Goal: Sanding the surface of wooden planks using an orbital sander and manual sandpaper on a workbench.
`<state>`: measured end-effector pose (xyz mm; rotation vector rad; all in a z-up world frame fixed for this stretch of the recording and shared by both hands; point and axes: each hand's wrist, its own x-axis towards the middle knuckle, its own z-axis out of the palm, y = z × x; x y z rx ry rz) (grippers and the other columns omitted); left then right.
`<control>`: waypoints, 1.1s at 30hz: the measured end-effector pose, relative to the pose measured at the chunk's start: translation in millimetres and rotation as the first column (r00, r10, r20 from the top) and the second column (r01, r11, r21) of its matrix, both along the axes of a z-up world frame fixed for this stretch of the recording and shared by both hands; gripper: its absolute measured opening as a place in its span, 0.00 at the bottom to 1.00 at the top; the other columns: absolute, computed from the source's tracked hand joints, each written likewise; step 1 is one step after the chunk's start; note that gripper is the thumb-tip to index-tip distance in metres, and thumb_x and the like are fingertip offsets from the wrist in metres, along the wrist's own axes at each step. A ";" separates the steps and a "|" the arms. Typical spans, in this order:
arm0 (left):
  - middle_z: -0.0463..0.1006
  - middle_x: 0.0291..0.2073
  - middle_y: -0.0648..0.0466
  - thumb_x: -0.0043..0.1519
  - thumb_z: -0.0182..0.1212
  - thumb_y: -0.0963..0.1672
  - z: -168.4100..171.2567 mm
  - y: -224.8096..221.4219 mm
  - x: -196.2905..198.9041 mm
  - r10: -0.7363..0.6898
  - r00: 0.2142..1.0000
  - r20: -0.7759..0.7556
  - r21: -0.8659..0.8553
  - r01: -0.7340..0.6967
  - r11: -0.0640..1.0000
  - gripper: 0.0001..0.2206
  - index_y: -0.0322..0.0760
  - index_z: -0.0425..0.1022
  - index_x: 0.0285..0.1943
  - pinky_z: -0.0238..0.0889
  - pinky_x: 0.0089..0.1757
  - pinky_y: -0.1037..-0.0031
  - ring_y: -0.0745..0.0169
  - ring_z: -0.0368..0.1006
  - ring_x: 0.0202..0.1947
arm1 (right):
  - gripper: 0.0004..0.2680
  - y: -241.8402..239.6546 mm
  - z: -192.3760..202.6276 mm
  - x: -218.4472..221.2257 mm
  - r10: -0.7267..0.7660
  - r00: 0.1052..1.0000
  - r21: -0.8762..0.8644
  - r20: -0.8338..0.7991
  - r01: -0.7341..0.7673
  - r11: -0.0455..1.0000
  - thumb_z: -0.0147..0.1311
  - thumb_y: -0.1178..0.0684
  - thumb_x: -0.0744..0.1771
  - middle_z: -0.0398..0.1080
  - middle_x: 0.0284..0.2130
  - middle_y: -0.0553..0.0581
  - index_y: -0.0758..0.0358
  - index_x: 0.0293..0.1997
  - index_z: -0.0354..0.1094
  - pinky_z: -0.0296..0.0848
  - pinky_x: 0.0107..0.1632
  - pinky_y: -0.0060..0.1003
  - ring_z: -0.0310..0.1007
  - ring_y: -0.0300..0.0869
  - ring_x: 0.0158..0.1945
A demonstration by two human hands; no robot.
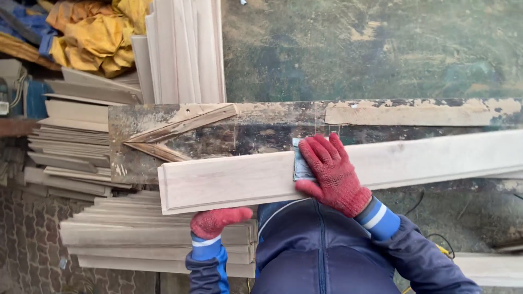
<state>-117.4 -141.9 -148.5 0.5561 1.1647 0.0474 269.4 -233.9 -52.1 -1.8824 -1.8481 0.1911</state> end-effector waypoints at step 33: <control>0.76 0.57 0.42 0.56 0.76 0.50 104.3 12.9 217.2 0.898 0.401 0.180 0.307 -0.891 0.336 0.33 0.43 0.67 0.71 0.71 0.58 0.46 0.41 0.74 0.60 | 0.29 46.9 -24.1 -24.9 0.085 0.996 0.224 0.022 -0.088 0.971 0.42 0.28 0.69 0.62 0.66 0.71 0.64 0.69 0.63 0.46 0.73 0.67 0.57 0.65 0.71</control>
